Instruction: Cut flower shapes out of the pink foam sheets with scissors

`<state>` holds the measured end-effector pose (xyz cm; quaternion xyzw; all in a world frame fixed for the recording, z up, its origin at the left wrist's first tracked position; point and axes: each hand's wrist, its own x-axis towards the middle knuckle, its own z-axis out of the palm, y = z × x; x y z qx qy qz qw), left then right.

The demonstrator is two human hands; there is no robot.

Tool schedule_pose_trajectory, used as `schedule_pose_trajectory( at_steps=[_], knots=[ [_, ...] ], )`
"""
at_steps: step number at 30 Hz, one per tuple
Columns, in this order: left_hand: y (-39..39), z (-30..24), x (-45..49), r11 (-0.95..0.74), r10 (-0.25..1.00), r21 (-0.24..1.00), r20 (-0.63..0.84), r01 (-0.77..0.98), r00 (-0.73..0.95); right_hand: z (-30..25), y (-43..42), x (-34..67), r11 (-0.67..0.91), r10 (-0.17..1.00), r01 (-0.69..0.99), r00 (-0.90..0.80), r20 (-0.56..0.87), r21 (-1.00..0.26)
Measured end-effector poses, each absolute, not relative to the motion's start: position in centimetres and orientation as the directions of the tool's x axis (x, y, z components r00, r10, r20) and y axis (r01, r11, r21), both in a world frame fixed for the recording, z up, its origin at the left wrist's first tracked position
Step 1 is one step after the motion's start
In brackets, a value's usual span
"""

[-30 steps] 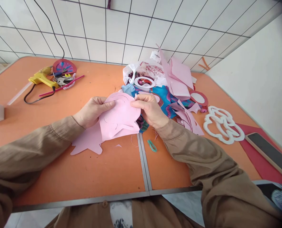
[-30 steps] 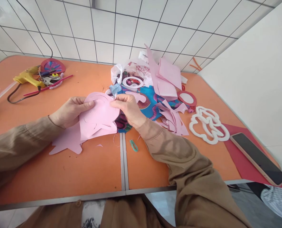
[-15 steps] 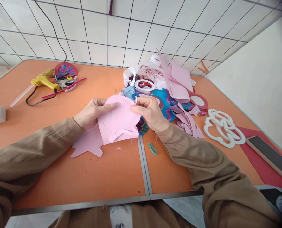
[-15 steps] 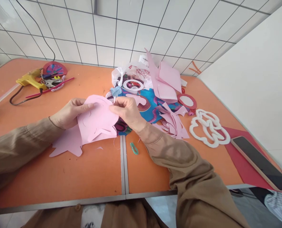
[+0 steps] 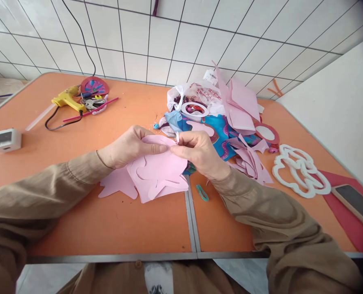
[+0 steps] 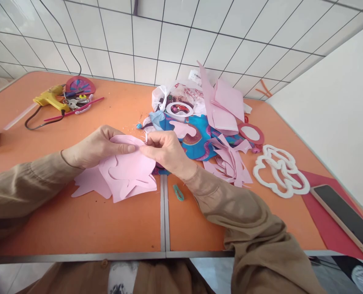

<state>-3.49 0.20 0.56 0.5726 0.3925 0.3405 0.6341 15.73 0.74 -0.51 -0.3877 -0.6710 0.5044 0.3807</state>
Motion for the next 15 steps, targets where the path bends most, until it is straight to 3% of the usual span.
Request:
schedule_pose_trajectory(
  at_steps=[7, 15],
  knots=[
    [0.72, 0.61, -4.05, 0.182, 0.837, 0.983, -0.169, 0.026, 0.520, -0.69, 0.86, 15.78, 0.231, 0.905, 0.176, -0.401, 0.144, -0.957],
    [0.56, 0.89, -3.96, 0.150, 0.851, 0.986, -0.167, 0.075, 0.498, -0.52, 0.55, 15.70, 0.258, 0.902, 0.191, -0.398, 0.166, -0.947]
  ],
)
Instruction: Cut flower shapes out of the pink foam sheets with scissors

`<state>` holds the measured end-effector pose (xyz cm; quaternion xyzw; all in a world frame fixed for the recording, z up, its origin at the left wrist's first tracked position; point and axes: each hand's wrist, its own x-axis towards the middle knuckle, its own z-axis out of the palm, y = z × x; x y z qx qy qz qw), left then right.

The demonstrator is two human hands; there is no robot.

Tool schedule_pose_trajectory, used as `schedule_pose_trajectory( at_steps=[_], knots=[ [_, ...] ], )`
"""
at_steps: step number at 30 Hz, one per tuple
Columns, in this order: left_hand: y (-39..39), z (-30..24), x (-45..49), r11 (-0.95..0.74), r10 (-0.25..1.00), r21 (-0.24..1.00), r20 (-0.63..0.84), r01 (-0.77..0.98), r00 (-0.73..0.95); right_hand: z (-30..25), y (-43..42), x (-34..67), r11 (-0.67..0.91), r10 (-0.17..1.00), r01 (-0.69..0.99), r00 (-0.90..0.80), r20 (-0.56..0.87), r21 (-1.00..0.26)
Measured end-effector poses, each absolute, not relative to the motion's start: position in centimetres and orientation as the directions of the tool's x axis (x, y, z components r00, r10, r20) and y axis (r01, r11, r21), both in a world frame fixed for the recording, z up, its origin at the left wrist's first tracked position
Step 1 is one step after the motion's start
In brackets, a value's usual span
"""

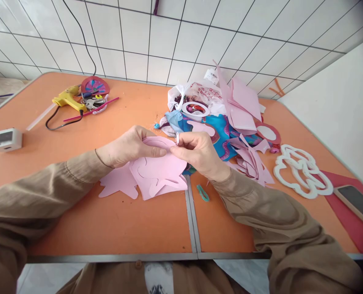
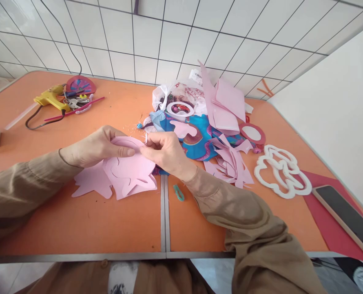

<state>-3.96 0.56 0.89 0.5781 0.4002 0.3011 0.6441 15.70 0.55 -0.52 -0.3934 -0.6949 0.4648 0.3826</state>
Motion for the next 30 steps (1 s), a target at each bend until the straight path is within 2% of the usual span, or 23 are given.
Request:
schedule_pose_trajectory(
  at_steps=[5, 9, 13, 16, 20, 25, 30],
  knots=[
    [1.0, 0.4, -4.4, 0.305, 0.792, 0.951, -0.221, -0.055, 0.569, -0.8, 0.9, 16.0, 0.231, 0.911, 0.156, -0.380, 0.158, -0.960],
    [1.5, -0.3, -4.8, 0.402, 0.774, 0.909, -0.274, -0.108, 0.571, -1.4, 1.3, 16.2, 0.146, 0.925, 0.095, -0.367, 0.101, -0.985],
    [1.8, -0.9, -4.8, 0.418, 0.794, 0.893, -0.270, -0.167, 0.545, -1.8, 1.7, 16.2, 0.092, 0.949, 0.019, -0.305, 0.082, -0.996],
    [1.9, -1.0, -4.4, 0.413, 0.824, 0.890, -0.275, -0.194, 0.495, -2.1, 2.1, 16.3, 0.121, 0.963, 0.006, -0.242, 0.116, -0.993],
    [1.9, -1.1, -3.9, 0.432, 0.822, 0.864, -0.259, -0.258, 0.508, -2.3, 2.6, 16.3, 0.136, 0.966, -0.005, -0.223, 0.134, -0.991],
    [2.0, -1.4, -3.9, 0.430, 0.824, 0.870, -0.269, -0.241, 0.498, -2.5, 2.9, 16.3, 0.148, 0.968, -0.003, -0.207, 0.145, -0.989],
    [1.8, -1.3, -4.3, 0.430, 0.825, 0.900, -0.362, -0.066, 0.434, -2.8, 2.8, 16.2, 0.116, 0.965, -0.019, -0.237, 0.117, -0.993]
  ],
)
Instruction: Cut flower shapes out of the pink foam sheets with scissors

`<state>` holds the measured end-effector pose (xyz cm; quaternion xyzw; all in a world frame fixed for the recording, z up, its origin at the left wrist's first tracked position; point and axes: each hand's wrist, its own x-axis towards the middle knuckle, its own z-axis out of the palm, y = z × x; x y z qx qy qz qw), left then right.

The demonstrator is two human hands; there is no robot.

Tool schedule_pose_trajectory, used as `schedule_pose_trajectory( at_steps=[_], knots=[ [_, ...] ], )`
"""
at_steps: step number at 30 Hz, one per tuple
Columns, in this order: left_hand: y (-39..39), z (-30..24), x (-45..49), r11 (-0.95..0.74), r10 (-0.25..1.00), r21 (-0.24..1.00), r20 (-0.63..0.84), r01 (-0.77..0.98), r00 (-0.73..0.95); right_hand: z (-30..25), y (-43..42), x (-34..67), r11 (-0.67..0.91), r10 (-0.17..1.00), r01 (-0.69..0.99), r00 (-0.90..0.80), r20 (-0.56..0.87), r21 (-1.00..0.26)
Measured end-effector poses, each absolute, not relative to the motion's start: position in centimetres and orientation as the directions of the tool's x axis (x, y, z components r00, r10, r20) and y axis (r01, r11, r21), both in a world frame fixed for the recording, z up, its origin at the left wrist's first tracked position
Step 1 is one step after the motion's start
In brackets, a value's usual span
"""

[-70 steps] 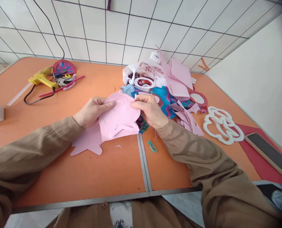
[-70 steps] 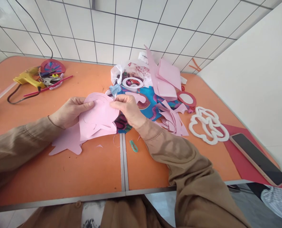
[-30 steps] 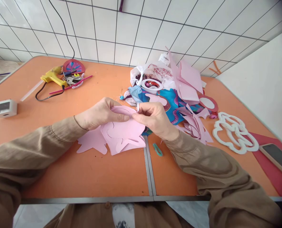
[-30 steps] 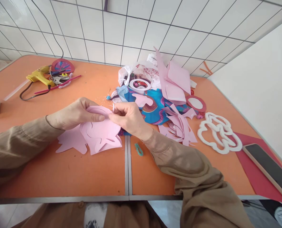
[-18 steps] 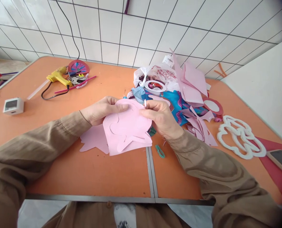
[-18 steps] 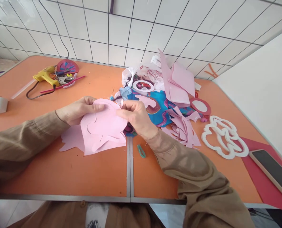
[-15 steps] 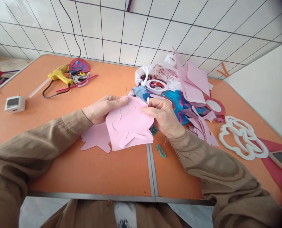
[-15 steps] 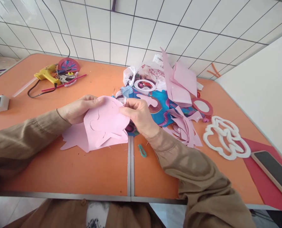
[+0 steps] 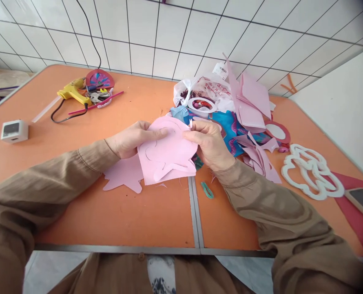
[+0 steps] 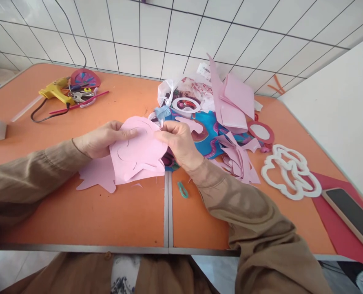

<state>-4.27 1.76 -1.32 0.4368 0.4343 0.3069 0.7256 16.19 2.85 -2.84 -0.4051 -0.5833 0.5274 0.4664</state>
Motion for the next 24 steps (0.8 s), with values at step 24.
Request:
schedule_pose_trajectory(
  at_steps=[24],
  knots=[
    [2.1, -0.3, -4.6, 0.338, 0.818, 0.936, -0.343, 0.097, 0.461, -4.1, 2.3, 15.1, 0.096, 0.947, -0.047, -0.305, 0.106, -0.994]
  ],
)
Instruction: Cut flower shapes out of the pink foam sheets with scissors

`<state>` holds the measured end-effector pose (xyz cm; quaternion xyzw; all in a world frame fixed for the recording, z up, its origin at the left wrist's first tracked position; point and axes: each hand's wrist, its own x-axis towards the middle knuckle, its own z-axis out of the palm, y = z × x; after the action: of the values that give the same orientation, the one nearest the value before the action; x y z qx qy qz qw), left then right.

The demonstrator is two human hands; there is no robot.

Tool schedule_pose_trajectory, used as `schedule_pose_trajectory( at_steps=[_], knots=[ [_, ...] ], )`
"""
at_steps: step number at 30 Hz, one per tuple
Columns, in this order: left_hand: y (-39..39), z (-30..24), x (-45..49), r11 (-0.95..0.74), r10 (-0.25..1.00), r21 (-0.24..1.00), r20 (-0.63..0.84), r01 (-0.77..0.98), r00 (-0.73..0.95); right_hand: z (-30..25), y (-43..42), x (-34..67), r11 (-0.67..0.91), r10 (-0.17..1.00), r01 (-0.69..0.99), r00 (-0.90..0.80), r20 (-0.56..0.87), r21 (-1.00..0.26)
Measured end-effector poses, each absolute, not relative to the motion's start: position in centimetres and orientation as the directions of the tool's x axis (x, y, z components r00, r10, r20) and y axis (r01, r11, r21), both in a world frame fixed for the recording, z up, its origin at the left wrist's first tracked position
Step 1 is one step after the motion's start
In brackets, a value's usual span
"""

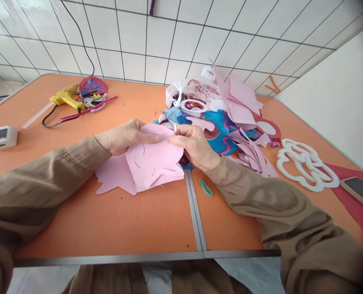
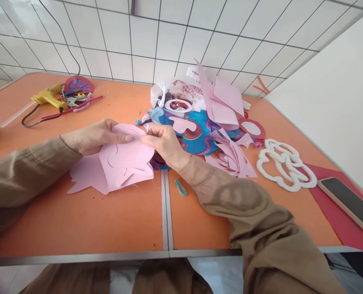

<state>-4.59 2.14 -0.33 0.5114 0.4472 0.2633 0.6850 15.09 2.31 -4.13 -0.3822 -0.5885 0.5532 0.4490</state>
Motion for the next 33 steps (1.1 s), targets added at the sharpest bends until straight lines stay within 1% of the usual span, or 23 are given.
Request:
schedule_pose_trajectory(
  at_steps=[2, 6, 11, 15, 18, 25, 33],
  knots=[
    [1.9, -0.4, -4.4, 0.328, 0.834, 0.941, -0.332, 0.088, 0.442, -4.1, 2.2, 15.0, 0.102, 0.948, -0.044, -0.297, 0.110, -0.994],
    [1.5, -0.3, -4.1, 0.299, 0.841, 0.952, -0.294, 0.063, 0.455, -4.1, 2.0, 14.9, 0.112, 0.949, -0.043, -0.291, 0.120, -0.993],
    [1.3, -0.3, -4.1, 0.302, 0.855, 0.951, -0.301, 0.067, 0.422, -4.0, 1.9, 15.0, 0.145, 0.945, -0.013, -0.296, 0.142, -0.989],
    [1.4, -0.5, -4.2, 0.284, 0.855, 0.958, -0.270, 0.036, 0.442, -3.8, 1.8, 15.0, 0.172, 0.943, 0.009, -0.291, 0.162, -0.985],
    [1.4, -0.6, -4.1, 0.294, 0.850, 0.955, -0.278, 0.037, 0.448, -3.8, 1.8, 15.0, 0.177, 0.943, 0.013, -0.288, 0.166, -0.984],
    [1.3, -0.8, -3.9, 0.305, 0.853, 0.952, -0.282, 0.021, 0.440, -3.7, 1.7, 15.0, 0.161, 0.945, 0.023, -0.290, 0.148, -0.987],
    [1.5, -1.3, -3.8, 0.271, 0.861, 0.962, -0.226, -0.036, 0.455, -3.4, 1.4, 14.8, 0.072, 0.950, -0.003, -0.303, 0.070, -0.997]
  ],
)
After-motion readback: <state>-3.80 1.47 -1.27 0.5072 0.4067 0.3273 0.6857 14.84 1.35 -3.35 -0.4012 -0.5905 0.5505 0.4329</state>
